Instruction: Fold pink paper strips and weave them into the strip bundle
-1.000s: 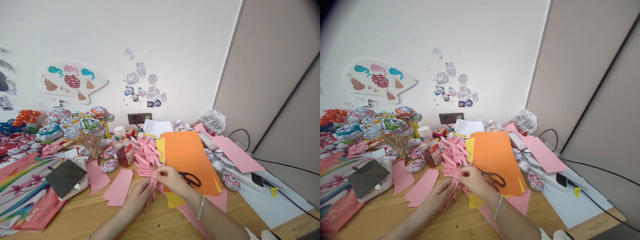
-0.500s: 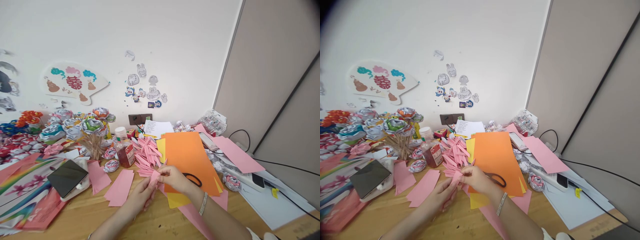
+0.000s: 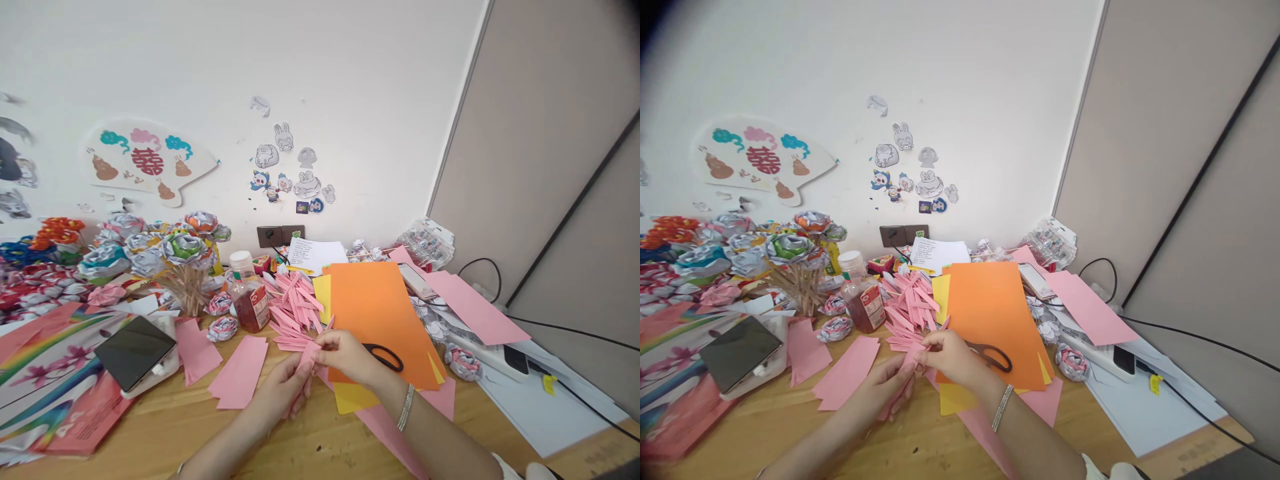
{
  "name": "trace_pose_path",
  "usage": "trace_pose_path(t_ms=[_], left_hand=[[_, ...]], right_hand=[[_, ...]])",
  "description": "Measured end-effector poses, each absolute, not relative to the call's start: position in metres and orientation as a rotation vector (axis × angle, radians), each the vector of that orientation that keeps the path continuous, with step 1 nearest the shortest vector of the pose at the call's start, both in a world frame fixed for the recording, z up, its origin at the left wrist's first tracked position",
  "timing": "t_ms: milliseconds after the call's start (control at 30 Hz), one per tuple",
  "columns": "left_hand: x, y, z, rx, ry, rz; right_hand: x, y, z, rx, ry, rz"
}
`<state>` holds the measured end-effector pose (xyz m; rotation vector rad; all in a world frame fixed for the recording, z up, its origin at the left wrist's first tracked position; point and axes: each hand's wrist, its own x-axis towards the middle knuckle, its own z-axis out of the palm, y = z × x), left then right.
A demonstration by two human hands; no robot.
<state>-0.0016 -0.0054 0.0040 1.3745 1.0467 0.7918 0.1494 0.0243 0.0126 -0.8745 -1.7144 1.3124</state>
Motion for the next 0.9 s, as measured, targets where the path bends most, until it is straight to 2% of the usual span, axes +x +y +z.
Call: trace_pose_path(t_ms=[900], left_hand=[[-0.0032,-0.0021,-0.0026,1.349,1.006,0.779]], right_hand=[[0.1461,0.0249,0.0087,-0.878,-1.598,1.424]])
